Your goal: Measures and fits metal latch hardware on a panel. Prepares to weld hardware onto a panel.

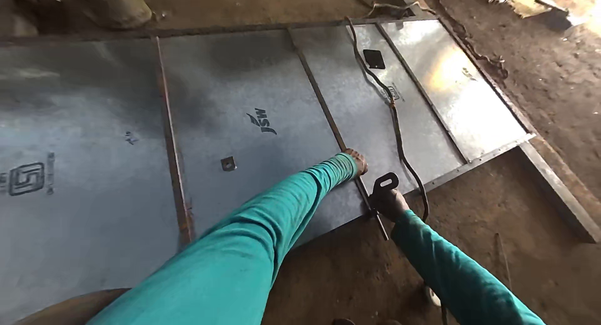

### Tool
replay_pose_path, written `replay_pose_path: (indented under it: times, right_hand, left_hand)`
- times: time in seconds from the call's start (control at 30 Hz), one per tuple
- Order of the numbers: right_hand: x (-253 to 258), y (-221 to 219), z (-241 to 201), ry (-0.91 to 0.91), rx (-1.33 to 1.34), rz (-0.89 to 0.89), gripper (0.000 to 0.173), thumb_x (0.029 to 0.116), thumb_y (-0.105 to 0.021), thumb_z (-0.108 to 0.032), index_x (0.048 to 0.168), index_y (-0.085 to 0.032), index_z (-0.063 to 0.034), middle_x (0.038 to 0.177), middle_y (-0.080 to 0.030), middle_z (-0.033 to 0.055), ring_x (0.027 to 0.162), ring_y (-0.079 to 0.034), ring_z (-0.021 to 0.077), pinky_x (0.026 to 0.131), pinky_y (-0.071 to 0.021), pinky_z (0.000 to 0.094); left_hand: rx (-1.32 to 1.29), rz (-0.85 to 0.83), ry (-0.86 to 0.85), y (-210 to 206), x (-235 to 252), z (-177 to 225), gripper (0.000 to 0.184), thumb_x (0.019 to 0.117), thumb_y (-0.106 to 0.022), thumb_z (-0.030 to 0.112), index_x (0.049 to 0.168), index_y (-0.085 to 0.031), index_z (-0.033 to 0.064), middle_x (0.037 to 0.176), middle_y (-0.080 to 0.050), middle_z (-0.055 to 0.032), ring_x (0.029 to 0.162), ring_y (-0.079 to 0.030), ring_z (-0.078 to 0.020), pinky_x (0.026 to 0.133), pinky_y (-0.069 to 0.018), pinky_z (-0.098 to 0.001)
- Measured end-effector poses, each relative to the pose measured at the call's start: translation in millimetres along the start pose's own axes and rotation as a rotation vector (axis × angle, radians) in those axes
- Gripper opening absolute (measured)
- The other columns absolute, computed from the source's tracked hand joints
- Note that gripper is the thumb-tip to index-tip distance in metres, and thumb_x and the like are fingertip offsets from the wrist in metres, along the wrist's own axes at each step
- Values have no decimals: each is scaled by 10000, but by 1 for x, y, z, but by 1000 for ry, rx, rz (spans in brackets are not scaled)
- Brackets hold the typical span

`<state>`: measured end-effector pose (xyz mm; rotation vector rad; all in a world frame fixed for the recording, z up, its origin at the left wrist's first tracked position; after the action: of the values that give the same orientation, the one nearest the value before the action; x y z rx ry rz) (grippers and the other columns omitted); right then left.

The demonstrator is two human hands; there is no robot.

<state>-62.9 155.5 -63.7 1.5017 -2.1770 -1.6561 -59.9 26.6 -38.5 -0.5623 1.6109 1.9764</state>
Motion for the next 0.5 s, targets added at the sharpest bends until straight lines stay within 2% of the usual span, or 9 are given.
replay_pose_path:
  times: [0.1, 0.2, 0.27, 0.33, 0.5]
  right_hand:
    - [5, -5, 9, -28, -20, -14, 249, 960, -679, -356, 1018, -766, -130, 1009, -748, 116, 1009, -705, 311, 905, -535, 599]
    - [6, -7, 15, -126, -17, -16, 283, 919, -716, -405, 1037, -764, -152, 1047, -746, 113, 1035, -700, 313, 901, -536, 609]
    - [1, -5, 13, -191, -14, -17, 305, 914, -720, -427, 1061, -760, -163, 1068, -743, 115, 1047, -697, 319, 899, -537, 608]
    - [-6, -3, 7, -239, -40, -25, 324, 927, -702, -444, 1084, -756, -167, 1101, -736, 122, 1083, -685, 332, 910, -528, 612]
    - [-6, -3, 1, -180, -60, -21, 285, 941, -692, -411, 1060, -767, -162, 1082, -744, 119, 1079, -689, 334, 916, -528, 611]
  left_hand:
    - [-20, -13, 18, 1, -3, 0, 316, 1090, -465, 214, 1227, -691, 40, 1308, -658, -204, 1269, -602, -395, 1043, -460, -613]
    - [16, 4, 1, 1, -1, 2, 292, 1079, -478, 180, 1214, -701, 48, 1304, -659, -201, 1259, -604, -398, 1033, -463, -618]
    - [54, 28, -34, 0, 0, 3, 272, 1068, -498, 166, 1209, -710, 70, 1350, -638, -177, 1287, -582, -386, 1052, -442, -618]
    - [81, 45, -74, 2, -1, 6, 246, 1054, -535, 161, 1198, -724, 97, 1432, -587, -139, 1355, -523, -364, 1091, -397, -618]
    - [156, 66, -184, 3, 6, 4, 210, 961, -695, 154, 1155, -771, 181, 1427, -584, -92, 1365, -488, -338, 1092, -369, -609]
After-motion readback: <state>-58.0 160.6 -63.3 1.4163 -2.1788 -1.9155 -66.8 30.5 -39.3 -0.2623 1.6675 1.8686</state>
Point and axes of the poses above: each hand's wrist, its own x-axis towards the middle knuckle, its own y-axis out of the back of the hand, z = x × y, the point moved 9 cm from there along x, towards the middle knuckle
